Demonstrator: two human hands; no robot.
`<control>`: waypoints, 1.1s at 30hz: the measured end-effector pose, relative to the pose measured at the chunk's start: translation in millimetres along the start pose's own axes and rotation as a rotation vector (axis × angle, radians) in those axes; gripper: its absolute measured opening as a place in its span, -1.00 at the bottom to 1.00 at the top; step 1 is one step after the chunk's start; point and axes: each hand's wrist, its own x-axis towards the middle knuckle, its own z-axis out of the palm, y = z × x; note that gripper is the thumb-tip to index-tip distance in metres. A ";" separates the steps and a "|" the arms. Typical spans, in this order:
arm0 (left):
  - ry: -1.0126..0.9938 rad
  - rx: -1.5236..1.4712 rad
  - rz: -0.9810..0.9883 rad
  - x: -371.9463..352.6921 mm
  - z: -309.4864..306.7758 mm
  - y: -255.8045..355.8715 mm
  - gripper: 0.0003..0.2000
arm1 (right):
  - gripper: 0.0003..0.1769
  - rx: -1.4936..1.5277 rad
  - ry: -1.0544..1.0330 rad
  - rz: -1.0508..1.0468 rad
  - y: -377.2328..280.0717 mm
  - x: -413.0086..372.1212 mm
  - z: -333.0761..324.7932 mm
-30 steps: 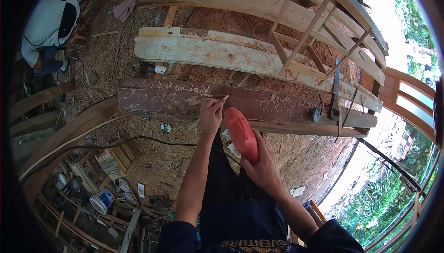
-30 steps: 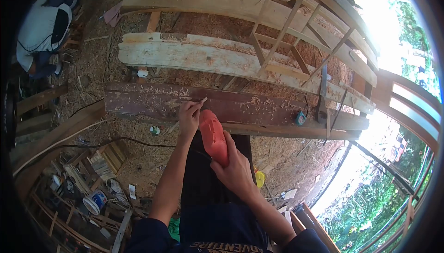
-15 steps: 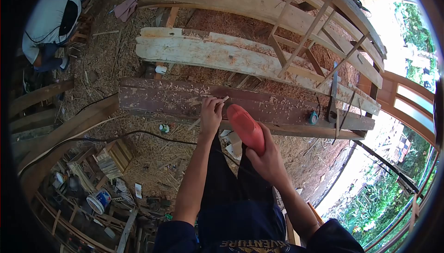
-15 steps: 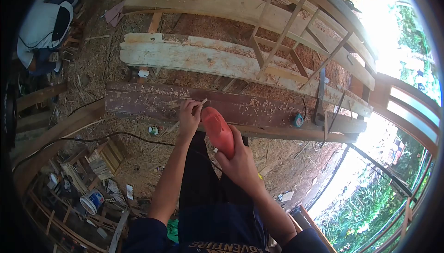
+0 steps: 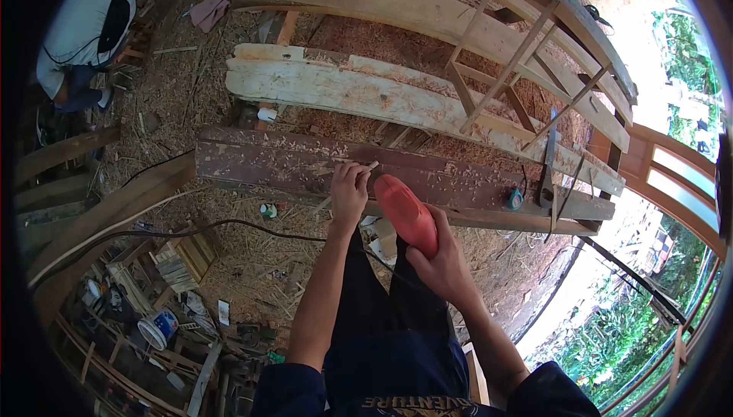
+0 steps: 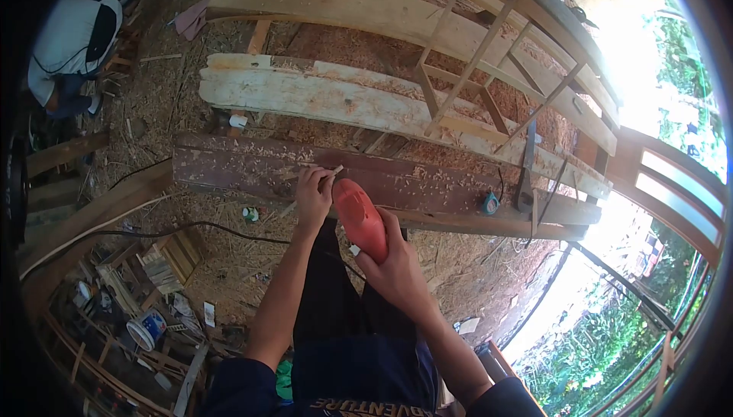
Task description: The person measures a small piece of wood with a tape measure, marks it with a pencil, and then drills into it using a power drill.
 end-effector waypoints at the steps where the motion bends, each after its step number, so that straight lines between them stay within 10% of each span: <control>1: 0.000 0.004 -0.004 0.0 0.2 0.5 -0.87 | -0.20 -0.002 0.002 0.006 -0.9 1.1 -1.8; 33: 0.005 -0.007 -0.004 -0.1 -0.3 0.4 -0.88 | -0.25 -0.068 -0.004 0.099 -18.0 3.3 1.4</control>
